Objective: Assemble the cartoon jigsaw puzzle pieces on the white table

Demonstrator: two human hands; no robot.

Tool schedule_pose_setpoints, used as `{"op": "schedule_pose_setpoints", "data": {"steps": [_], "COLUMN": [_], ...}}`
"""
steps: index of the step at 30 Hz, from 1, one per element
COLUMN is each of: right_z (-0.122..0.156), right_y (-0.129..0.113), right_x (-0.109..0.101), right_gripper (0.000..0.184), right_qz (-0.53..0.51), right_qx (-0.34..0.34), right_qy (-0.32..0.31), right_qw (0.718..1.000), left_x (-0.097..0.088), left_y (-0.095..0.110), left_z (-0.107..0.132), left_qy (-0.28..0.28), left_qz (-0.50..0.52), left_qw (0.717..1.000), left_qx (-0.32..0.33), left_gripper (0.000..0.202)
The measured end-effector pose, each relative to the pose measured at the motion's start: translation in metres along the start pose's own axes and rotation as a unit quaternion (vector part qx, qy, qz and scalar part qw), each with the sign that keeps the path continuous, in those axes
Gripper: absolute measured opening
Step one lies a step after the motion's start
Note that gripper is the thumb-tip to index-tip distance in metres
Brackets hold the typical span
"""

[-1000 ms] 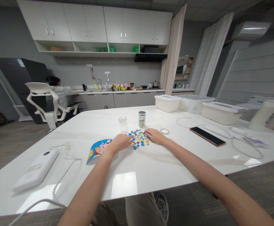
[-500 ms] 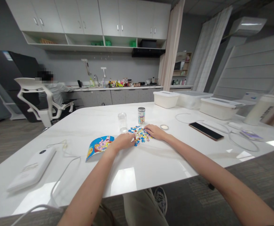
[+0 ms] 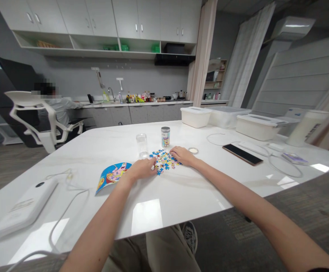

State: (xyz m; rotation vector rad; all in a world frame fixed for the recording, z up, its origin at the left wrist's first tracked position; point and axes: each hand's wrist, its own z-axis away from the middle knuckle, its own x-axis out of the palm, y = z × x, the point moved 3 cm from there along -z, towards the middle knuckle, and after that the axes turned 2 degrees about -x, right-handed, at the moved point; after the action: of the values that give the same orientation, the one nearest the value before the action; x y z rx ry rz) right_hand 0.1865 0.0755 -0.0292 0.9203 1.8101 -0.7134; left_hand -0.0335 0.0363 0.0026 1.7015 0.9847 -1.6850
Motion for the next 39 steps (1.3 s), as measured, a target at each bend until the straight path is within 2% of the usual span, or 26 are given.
{"op": "schedule_pose_setpoints", "data": {"steps": [7, 13, 16, 22, 26, 32, 36, 39], "right_z": [0.001, 0.001, 0.001, 0.002, 0.002, 0.003, 0.007, 0.010], "right_y": [-0.002, -0.020, -0.021, -0.011, -0.007, -0.001, 0.010, 0.020], "right_x": [-0.007, -0.012, -0.013, -0.013, -0.013, -0.018, -0.030, -0.037], "right_gripper": [0.030, 0.023, 0.022, 0.022, 0.024, 0.024, 0.022, 0.022], "right_qz": [0.012, -0.002, -0.005, -0.022, -0.027, -0.055, -0.070, -0.077], "right_qx": [-0.022, -0.108, -0.128, -0.128, -0.134, -0.150, -0.112, -0.081], "right_qy": [0.024, 0.025, 0.021, 0.014, 0.009, -0.022, -0.044, -0.076], "right_qw": [0.999, 0.994, 0.991, 0.991, 0.991, 0.987, 0.990, 0.991], "left_x": [-0.003, -0.004, -0.008, -0.013, -0.012, -0.009, -0.010, -0.011], "left_y": [0.003, 0.005, 0.010, 0.039, 0.053, 0.046, 0.037, 0.037], "left_z": [0.000, 0.000, -0.001, -0.002, 0.000, -0.001, 0.000, 0.002], "left_qy": [-0.025, -0.015, -0.006, -0.031, -0.032, -0.017, -0.013, -0.019], "left_qz": [-0.004, -0.003, 0.028, 0.128, 0.112, 0.074, 0.059, 0.079], "left_qw": [1.000, 0.999, 0.999, 0.982, 0.981, 0.989, 0.991, 0.986], "left_qx": [0.019, 0.029, 0.045, 0.136, 0.152, 0.130, 0.120, 0.149], "left_gripper": [0.023, 0.029, 0.032, 0.036, 0.030, 0.029, 0.029, 0.031]}}
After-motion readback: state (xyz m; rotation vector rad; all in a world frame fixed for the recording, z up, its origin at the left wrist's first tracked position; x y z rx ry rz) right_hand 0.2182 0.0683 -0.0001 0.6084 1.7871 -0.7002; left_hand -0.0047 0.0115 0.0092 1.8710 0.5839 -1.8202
